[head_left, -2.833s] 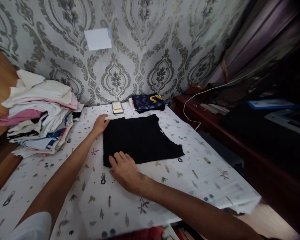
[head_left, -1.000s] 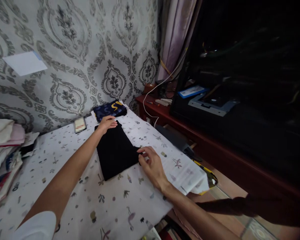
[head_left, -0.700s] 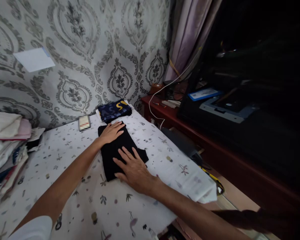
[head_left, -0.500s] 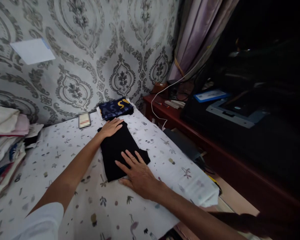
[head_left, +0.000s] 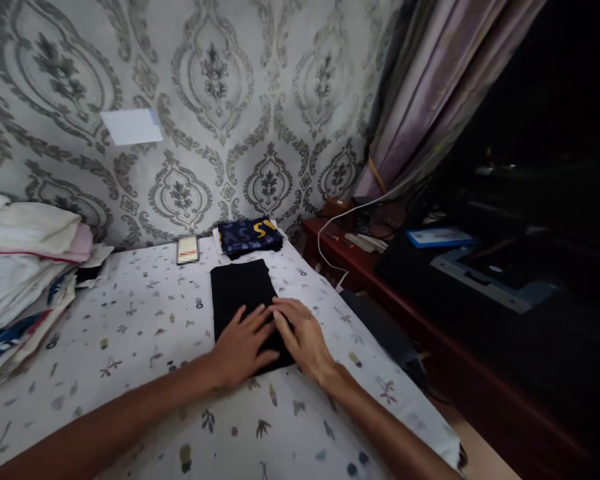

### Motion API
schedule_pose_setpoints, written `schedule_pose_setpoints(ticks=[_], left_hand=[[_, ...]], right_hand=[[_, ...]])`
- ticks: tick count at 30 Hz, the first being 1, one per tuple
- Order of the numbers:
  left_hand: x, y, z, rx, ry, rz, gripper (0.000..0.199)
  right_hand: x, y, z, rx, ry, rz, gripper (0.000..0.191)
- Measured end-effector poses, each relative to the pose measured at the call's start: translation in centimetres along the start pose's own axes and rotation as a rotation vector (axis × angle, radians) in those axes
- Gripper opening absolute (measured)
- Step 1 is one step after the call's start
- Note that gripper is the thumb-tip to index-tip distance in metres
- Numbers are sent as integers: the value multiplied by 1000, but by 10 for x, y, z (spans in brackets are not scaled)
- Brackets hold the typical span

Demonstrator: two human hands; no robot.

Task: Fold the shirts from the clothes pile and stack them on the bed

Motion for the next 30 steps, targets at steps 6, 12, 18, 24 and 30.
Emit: schedule_pose_setpoints(ticks=[6, 12, 18, 24, 30], left_hand=[[28, -1, -61, 53, -36, -212, 54], [-10, -23, -93, 350, -719, -638, 61], [-22, -30, -62, 93, -968, -1086, 59], [-31, -41, -57, 40, -1010, -1272, 22], [-56, -69, -82, 519, -1113, -1566, 22]], right_hand=[[33, 52, 112, -443, -91, -194, 35], [65, 92, 183, -748, -5, -261, 47], [88, 92, 206, -832, 123, -182, 53], [98, 71, 197, -808, 325, 67, 24], [111, 33, 136, -637, 585, 405, 19]])
Point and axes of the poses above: each hand's wrist, its own z-axis towards the middle knuckle, its own y-axis out of the palm, x = y × z, the point moved 2 cm from there along z, towards the middle knuckle, and after that the axes turned 2 degrees about -y, right-handed, at the moved point
